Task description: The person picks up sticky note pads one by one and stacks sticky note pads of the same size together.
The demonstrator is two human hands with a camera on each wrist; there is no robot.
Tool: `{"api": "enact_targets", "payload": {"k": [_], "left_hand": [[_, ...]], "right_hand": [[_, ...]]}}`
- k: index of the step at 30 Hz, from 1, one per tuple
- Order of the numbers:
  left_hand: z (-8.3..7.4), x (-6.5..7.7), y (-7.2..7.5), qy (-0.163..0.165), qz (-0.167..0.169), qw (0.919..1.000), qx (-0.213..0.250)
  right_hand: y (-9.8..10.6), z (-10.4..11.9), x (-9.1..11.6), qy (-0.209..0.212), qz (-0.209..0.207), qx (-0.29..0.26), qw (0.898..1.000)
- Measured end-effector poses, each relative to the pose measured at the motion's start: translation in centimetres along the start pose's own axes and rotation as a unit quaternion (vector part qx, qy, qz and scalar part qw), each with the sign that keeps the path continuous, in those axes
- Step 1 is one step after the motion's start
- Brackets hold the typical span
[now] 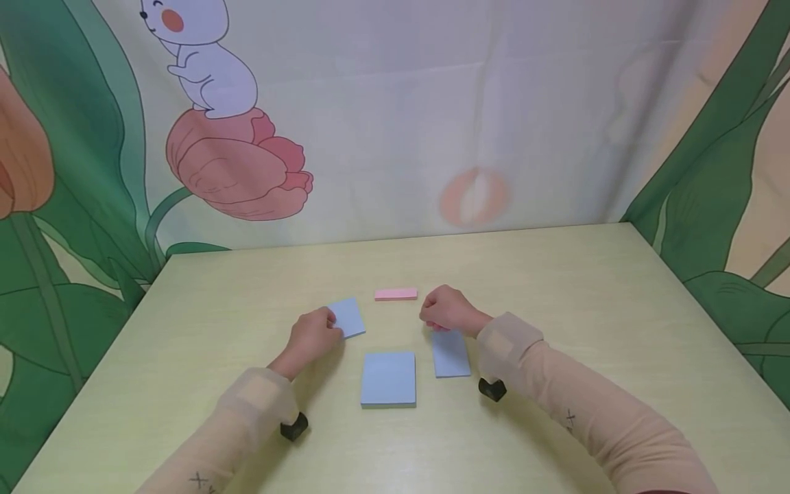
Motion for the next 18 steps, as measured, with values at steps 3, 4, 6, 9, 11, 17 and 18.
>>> {"api": "enact_targets", "payload": {"k": [3,4,6,9,11,17,18], "left_hand": [[0.0,-0.1,0.0,0.002,0.0,0.9999,-0.013],[0.0,-0.1,0.0,0.001,0.0,0.9999,-0.017],[-0.1,-0.1,0.0,0.001,0.001,0.9999,-0.014],[-0.1,-0.2,-0.1,-0.001,0.005,1.0,-0.006],[-0.2,-0.2,-0.2,-0.006,0.008,0.9999,-0.002],[-1.0,-0.2,-0.5,-0.028,0.023,0.9993,-0.008],[-1.1,-0.2,-0.6,-0.03,0.026,0.9992,-0.009]], "right_hand": [[0.0,0.0,0.0,0.002,0.0,0.0,1.0],[0.0,0.0,0.0,0.002,0.0,0.0,1.0],[0.0,0.0,-0.1,0.002,0.001,0.001,1.0],[-0.1,-0.1,-0.2,-0.001,0.001,0.001,1.0],[-0.1,-0.2,-0.2,-0.002,0.002,0.001,1.0],[-0.3,-0.2,-0.3,-0.002,0.005,-0.001,1.0],[-0.3,-0.2,-0.3,-0.002,0.005,-0.002,1.0]]}}
Point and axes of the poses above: each hand's wrist, its own x-axis away from the middle knuckle, its own y-axis out of the back of the hand, z = x × y, the point moved 7 cm from there along -x, towards the middle knuckle, and after that the axes turned 9 degrees about y, right-handed, at the moved point
